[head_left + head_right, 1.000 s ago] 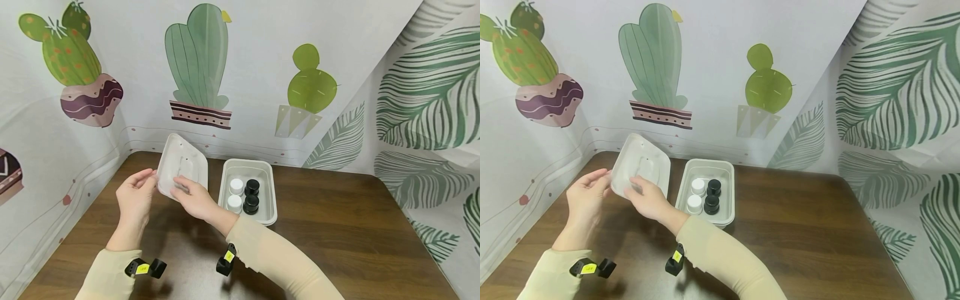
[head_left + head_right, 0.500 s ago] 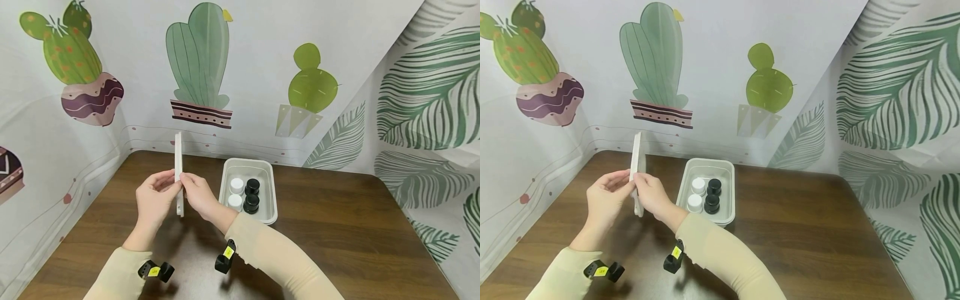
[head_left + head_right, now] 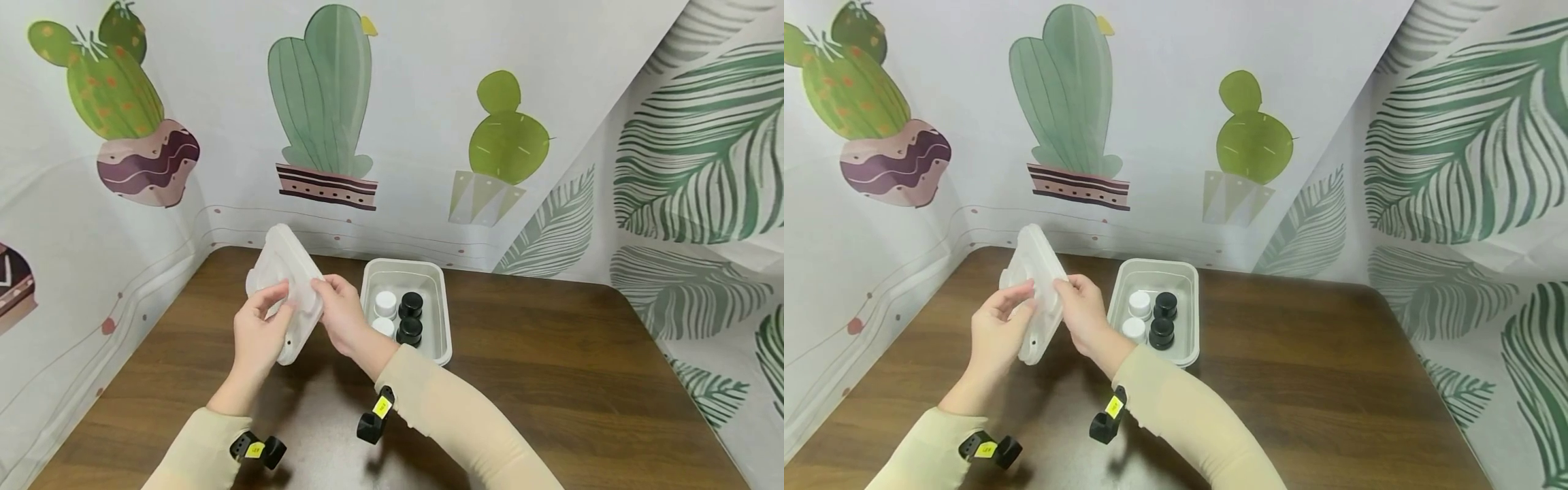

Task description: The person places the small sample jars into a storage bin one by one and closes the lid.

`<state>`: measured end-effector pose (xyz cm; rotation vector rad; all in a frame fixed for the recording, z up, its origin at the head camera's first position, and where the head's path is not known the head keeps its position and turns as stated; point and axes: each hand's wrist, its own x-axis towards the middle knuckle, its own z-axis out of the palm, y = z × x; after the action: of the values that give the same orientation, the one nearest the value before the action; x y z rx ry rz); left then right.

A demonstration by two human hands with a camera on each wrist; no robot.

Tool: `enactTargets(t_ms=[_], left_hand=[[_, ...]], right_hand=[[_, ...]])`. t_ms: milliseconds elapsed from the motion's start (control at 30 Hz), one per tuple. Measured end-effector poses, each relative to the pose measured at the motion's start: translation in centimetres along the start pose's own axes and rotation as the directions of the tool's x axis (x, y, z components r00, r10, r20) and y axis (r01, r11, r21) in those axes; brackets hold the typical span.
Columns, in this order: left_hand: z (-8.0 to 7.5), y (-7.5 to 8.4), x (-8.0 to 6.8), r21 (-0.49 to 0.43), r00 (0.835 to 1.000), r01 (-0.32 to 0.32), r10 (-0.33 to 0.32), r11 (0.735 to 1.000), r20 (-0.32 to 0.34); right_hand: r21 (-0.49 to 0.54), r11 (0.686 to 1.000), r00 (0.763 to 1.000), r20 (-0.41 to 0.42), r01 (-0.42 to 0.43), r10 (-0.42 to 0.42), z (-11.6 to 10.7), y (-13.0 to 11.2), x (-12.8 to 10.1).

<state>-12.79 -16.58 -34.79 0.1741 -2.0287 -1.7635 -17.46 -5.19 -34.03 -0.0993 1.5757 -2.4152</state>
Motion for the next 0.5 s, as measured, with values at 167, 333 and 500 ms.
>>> enactTargets(t_ms=[167,333,500], left_hand=[[-0.5,-0.6,0.4,0.068,0.990,0.142,-0.142,0.988,0.001],[-0.9,-1.3,0.9,-0.002,0.953,0.300,-0.299,0.954,0.047],[-1.0,-1.5,1.3,-0.124,0.897,0.436,-0.420,0.891,0.137]], right_hand=[[0.069,0.997,0.999,0.020,0.026,-0.027,-1.0,-1.4,-0.1],[0.158,0.987,0.999,0.023,0.037,-0.041,-2.2,-2.1,0.0],[0.266,0.964,0.999,0.038,-0.006,-0.004,-3.3,-2.5,0.1]])
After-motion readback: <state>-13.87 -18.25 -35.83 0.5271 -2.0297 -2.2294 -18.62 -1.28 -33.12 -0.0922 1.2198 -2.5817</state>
